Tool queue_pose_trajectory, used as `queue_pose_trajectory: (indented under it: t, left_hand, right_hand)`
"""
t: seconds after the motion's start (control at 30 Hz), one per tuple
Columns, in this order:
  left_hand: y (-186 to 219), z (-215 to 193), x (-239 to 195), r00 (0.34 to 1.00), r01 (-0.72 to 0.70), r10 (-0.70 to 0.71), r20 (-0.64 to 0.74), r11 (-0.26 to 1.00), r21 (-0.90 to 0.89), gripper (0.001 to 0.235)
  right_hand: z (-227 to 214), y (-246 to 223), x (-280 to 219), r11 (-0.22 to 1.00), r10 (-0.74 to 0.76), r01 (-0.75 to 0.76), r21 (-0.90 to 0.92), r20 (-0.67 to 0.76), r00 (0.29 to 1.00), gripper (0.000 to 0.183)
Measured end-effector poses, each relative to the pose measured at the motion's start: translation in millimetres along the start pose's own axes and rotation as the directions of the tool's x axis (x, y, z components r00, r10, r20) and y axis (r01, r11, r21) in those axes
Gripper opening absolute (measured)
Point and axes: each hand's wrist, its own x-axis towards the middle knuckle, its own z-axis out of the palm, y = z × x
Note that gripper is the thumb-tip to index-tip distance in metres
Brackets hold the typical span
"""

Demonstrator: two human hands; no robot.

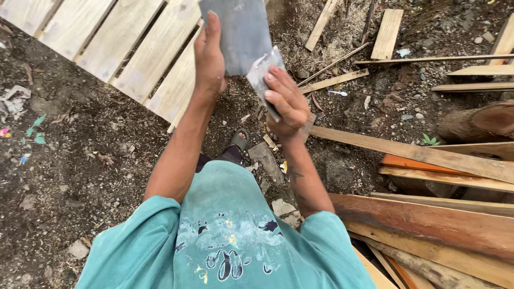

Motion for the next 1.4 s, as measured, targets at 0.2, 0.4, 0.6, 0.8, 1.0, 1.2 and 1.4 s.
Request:
queue_pose_trajectory:
  t: [0.2, 0.4, 0.6, 0.8, 1.0, 1.2, 1.4]
  left_hand:
    - [6, 19, -23, 1.000, -0.027, 0.028, 0.012, 0.996, -0.089, 0.051]
    - [14, 8, -26, 0.993, 0.063, -0.079, -0.086, 0.981, -0.183, 0.045]
    - [15, 3, -23, 0.974, 0.070, 0.055, -0.217, 0.846, 0.528, 0.055]
    - [-15, -11, -21, 0.979, -0.159, 0.178, -0.098, 0.971, 0.176, 0.048]
    - [-48, -57, -39, 0.926, 0.210, -0.200, -0.320, 0.978, -0.004, 0.043]
    - [-62, -74, -58, 0.921, 0.173, -0.071, -0.384, 0.956, 0.238, 0.046]
    - [-65, -87, -61, 0.947, 0.128, -0.055, -0.315, 0.968, 0.217, 0.045]
  right_hand:
    - [11, 14, -50, 0.990, 0.119, -0.124, -0.067, -0.074, 0.990, 0.035]
    - [-8, 31, -56, 0.950, 0.275, -0.260, -0.171, 0.070, 0.959, 0.039]
    - [-48, 24, -7, 0.971, 0.198, -0.181, -0.158, 0.104, 0.975, 0.029]
    - [-56, 3, 26, 0.856, 0.515, -0.516, -0.007, 0.081, 0.853, 0.026]
    - [-38, -20, 15, 0.958, 0.285, -0.267, -0.102, 0.296, 0.911, 0.027]
    - [-30, -27, 27, 0.987, 0.040, 0.054, -0.149, 0.565, 0.824, 0.027]
    - [-21, -25, 27, 0.989, 0.076, 0.023, -0.143, 0.646, 0.760, 0.029]
